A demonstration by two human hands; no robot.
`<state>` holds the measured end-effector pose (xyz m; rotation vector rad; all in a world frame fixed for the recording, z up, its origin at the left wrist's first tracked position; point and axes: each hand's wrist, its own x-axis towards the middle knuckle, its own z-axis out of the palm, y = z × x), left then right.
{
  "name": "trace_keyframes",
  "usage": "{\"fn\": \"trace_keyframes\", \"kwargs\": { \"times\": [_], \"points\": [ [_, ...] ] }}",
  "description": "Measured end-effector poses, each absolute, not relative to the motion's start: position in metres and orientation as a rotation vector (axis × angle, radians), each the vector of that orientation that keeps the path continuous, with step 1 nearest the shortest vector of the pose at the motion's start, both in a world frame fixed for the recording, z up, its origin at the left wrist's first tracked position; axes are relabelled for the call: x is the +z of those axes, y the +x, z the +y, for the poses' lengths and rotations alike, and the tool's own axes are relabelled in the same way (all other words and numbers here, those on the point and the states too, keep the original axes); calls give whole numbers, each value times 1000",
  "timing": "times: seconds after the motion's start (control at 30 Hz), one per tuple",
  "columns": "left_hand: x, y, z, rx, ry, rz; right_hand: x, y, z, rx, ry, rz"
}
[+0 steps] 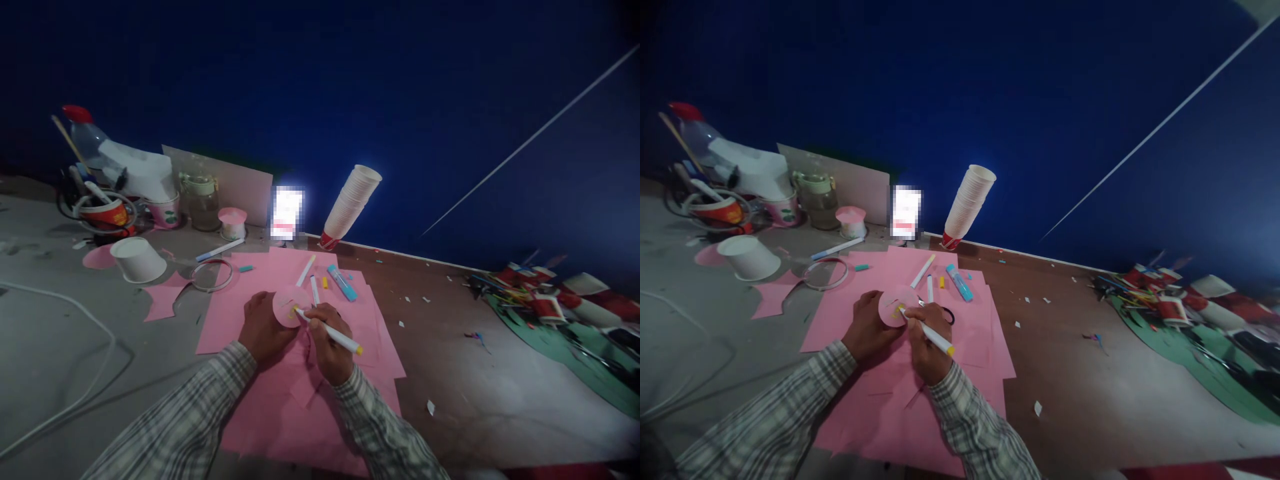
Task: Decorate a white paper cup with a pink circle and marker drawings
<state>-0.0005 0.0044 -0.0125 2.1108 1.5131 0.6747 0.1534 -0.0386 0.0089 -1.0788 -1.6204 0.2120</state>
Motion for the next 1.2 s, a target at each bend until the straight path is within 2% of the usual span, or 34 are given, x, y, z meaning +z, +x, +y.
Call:
{"fn": "trace_keyframes", "kwargs": {
  "times": [0.67, 1.2],
  "points": [
    [-13, 2, 3, 665, 2102, 1553, 8, 152, -40, 186, -1081, -1627],
    [-10, 5, 4, 685, 2073, 1613, -4, 161, -41, 387, -1139, -1361]
  ]
}}
